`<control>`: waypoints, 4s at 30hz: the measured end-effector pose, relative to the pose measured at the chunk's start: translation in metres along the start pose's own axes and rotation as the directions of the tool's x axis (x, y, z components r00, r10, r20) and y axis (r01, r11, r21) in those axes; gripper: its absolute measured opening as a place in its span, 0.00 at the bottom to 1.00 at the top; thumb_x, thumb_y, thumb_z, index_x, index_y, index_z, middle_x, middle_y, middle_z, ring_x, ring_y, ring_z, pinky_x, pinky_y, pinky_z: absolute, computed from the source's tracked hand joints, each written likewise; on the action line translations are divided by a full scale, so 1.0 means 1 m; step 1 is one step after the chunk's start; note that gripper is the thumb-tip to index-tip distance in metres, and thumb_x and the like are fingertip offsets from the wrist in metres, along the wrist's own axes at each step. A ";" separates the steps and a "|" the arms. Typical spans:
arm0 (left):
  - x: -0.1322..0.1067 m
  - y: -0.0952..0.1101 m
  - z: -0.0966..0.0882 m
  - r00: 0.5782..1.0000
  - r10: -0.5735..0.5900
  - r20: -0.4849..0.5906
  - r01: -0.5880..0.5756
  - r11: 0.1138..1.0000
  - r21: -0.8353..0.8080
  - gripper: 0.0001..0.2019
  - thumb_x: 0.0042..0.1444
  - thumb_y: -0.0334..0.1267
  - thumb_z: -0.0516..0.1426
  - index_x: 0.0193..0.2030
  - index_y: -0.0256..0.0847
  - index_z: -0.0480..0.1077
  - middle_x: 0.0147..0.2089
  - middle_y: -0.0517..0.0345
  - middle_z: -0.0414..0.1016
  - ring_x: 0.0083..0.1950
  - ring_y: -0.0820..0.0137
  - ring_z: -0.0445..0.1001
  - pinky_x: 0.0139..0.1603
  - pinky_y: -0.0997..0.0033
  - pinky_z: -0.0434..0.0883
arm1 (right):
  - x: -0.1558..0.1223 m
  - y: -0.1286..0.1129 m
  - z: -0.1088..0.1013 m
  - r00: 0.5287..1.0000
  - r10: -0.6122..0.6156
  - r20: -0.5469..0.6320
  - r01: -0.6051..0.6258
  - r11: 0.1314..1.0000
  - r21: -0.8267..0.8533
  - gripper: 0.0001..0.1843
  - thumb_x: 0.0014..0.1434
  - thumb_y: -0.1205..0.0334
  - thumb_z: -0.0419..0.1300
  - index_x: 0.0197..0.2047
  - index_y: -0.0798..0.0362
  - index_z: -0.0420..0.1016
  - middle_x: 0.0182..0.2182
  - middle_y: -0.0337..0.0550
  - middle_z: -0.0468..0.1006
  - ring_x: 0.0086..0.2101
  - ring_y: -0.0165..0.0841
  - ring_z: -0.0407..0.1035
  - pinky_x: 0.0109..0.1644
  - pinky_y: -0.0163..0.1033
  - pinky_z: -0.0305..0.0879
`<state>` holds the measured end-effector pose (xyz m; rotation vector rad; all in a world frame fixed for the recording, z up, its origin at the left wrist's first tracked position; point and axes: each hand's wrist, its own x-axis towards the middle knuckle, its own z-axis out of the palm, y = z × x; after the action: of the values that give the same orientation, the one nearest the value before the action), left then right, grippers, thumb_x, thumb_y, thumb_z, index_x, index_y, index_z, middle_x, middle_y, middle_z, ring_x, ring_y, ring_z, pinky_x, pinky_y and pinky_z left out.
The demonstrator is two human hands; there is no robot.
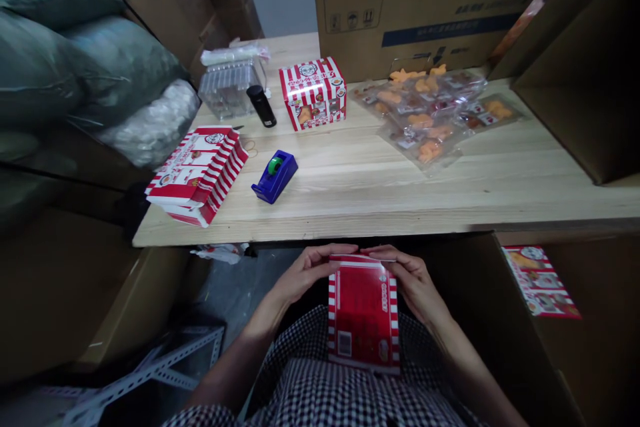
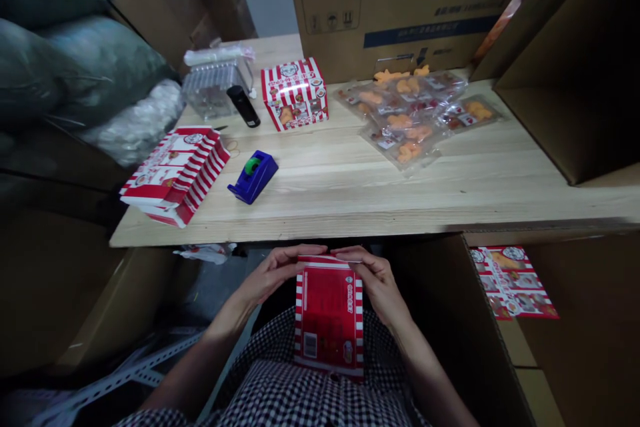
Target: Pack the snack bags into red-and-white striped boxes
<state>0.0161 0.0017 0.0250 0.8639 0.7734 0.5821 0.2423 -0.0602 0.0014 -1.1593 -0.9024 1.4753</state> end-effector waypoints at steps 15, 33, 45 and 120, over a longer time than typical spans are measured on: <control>0.000 0.006 0.000 0.993 0.119 0.012 -0.118 0.954 0.275 0.18 0.65 0.43 0.55 0.58 0.41 0.74 0.59 0.48 0.76 0.59 0.58 0.75 0.61 0.60 0.67 | 0.004 -0.008 -0.017 0.996 0.032 0.086 -0.030 0.999 -0.016 0.11 0.63 0.59 0.61 0.45 0.46 0.83 0.51 0.47 0.80 0.53 0.43 0.72 0.58 0.48 0.64; 0.007 0.000 0.011 0.985 0.075 -0.158 -0.052 0.988 0.142 0.13 0.58 0.33 0.57 0.46 0.40 0.80 0.52 0.50 0.81 0.52 0.62 0.78 0.57 0.63 0.70 | 0.003 -0.003 -0.006 0.999 0.024 -0.033 -0.024 0.999 -0.021 0.08 0.63 0.60 0.62 0.42 0.46 0.84 0.47 0.45 0.82 0.50 0.41 0.73 0.57 0.46 0.64; 0.012 0.024 -0.016 0.969 0.120 0.216 -0.218 0.830 0.514 0.15 0.64 0.41 0.57 0.53 0.42 0.78 0.55 0.48 0.79 0.55 0.61 0.78 0.57 0.62 0.72 | 0.014 -0.035 -0.031 0.959 0.002 0.284 0.080 0.957 -0.277 0.12 0.65 0.53 0.60 0.47 0.44 0.83 0.50 0.47 0.81 0.52 0.40 0.74 0.57 0.48 0.68; 0.040 0.039 0.024 0.971 0.145 0.191 -0.231 0.781 0.581 0.09 0.57 0.41 0.63 0.30 0.40 0.75 0.28 0.59 0.75 0.29 0.72 0.70 0.32 0.73 0.64 | 0.003 -0.051 -0.001 0.981 0.126 0.150 -0.131 0.991 0.018 0.23 0.60 0.53 0.67 0.58 0.42 0.75 0.57 0.44 0.77 0.57 0.41 0.71 0.64 0.52 0.65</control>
<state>0.0533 0.0403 0.0534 1.5741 0.7595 0.4450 0.2569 -0.0466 0.0488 -1.1152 -0.9187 1.6927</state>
